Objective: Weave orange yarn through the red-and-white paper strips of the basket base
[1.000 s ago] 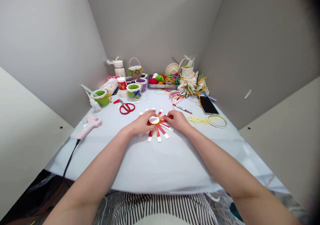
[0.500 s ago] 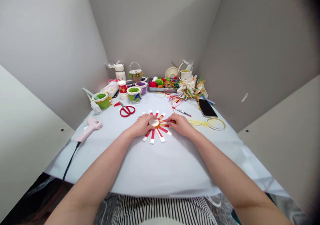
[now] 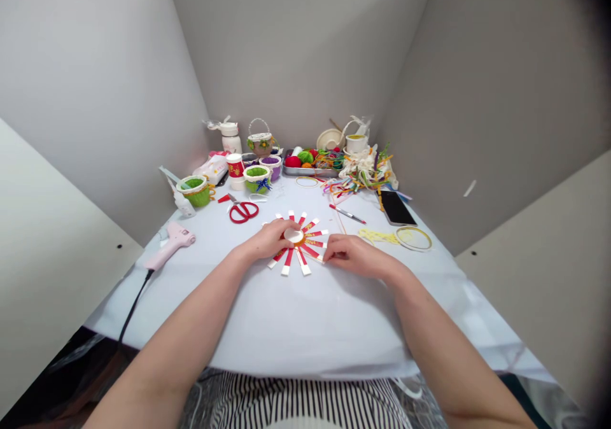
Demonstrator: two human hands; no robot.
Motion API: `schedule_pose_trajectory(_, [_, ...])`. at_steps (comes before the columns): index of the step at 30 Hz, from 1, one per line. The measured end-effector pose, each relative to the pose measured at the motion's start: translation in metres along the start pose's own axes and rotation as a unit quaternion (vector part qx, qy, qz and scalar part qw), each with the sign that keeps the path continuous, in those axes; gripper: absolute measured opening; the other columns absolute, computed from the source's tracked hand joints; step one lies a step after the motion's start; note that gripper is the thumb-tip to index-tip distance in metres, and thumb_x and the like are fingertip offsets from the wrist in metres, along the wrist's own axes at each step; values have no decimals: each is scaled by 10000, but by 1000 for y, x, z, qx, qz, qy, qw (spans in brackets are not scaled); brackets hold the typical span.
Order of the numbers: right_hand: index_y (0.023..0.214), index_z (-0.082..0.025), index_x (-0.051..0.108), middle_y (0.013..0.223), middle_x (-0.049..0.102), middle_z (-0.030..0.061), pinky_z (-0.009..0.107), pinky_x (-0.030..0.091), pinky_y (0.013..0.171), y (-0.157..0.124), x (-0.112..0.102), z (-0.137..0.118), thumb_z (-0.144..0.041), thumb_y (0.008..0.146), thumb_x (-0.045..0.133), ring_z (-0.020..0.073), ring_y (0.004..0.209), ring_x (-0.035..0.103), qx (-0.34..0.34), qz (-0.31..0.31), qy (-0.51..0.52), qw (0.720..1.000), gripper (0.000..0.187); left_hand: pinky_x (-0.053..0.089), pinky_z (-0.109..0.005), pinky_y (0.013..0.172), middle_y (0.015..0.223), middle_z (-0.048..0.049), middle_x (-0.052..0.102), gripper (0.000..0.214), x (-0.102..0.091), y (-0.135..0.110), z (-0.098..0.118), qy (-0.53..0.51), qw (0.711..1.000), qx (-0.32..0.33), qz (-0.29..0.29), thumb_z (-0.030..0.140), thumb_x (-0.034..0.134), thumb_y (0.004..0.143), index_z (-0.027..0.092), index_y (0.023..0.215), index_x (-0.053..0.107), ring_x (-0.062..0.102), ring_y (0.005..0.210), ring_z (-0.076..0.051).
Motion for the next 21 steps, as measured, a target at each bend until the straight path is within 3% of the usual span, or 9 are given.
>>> schedule_pose_trajectory(11, [847, -192, 730, 901, 637, 64, 262, 451, 734, -21, 18, -23, -71, 900, 481, 160, 811, 594, -36, 13, -96, 995, 282, 471, -377, 975, 1222, -56, 641, 403, -2, -1, 1, -30, 999, 5, -10, 234, 653, 782, 225, 1183, 618, 590, 1121, -261])
schedule_pose_trajectory(21, [1006, -215, 686, 941, 662, 58, 281, 470, 781, -33, 22, -17, -102, 943, 460, 180, 878, 605, -12, 59, -104, 993, 260, 479, -359, 932, 1218, -64, 637, 409, 2, 0, -5, -37, 999, -3, -17, 237, 638, 790, 211, 1197, 612, 600, 1062, -249])
Point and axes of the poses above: each hand's wrist, its own y-axis towards the middle knuckle, its own x-axis out of the palm, z = x × y, the point moved 8 cm from there along y, towards the middle knuckle
